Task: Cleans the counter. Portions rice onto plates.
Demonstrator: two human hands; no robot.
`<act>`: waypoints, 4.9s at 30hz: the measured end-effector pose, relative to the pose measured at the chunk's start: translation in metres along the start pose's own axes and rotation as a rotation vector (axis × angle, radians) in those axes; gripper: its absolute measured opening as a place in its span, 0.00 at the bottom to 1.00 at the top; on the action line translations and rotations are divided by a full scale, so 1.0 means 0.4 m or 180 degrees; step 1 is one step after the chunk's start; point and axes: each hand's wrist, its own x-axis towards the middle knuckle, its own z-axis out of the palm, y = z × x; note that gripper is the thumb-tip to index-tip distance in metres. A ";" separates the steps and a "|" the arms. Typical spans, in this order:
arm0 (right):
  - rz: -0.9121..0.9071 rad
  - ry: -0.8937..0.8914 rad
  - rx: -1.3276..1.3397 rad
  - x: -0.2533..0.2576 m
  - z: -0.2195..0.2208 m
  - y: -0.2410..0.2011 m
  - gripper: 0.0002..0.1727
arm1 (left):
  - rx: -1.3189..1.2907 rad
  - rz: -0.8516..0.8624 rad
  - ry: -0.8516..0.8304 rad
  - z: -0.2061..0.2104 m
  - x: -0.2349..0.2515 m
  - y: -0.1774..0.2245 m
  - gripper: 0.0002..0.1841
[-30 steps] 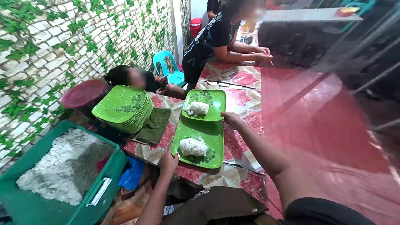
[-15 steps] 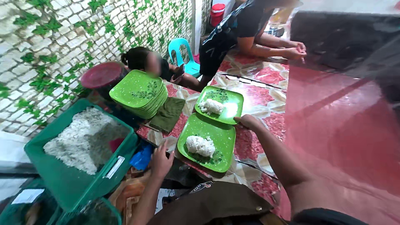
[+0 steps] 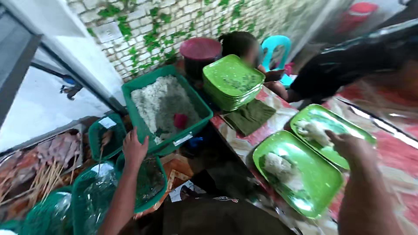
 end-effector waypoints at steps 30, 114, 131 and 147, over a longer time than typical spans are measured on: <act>-0.3535 -0.3430 0.0666 -0.231 0.507 -1.110 0.25 | -0.0899 0.0192 -0.0778 0.055 0.090 0.142 0.52; -0.3356 -0.0227 0.0187 0.271 0.090 -0.924 0.23 | 0.0173 -0.1229 -0.0573 0.078 0.159 0.037 0.46; -0.4252 0.0368 -0.0629 0.333 0.188 -0.791 0.09 | 0.0294 -0.1332 -0.0620 0.081 0.162 0.046 0.47; -0.4437 0.0411 -0.0649 0.316 0.135 -0.778 0.09 | 0.0212 -0.1244 -0.0590 0.077 0.157 0.038 0.45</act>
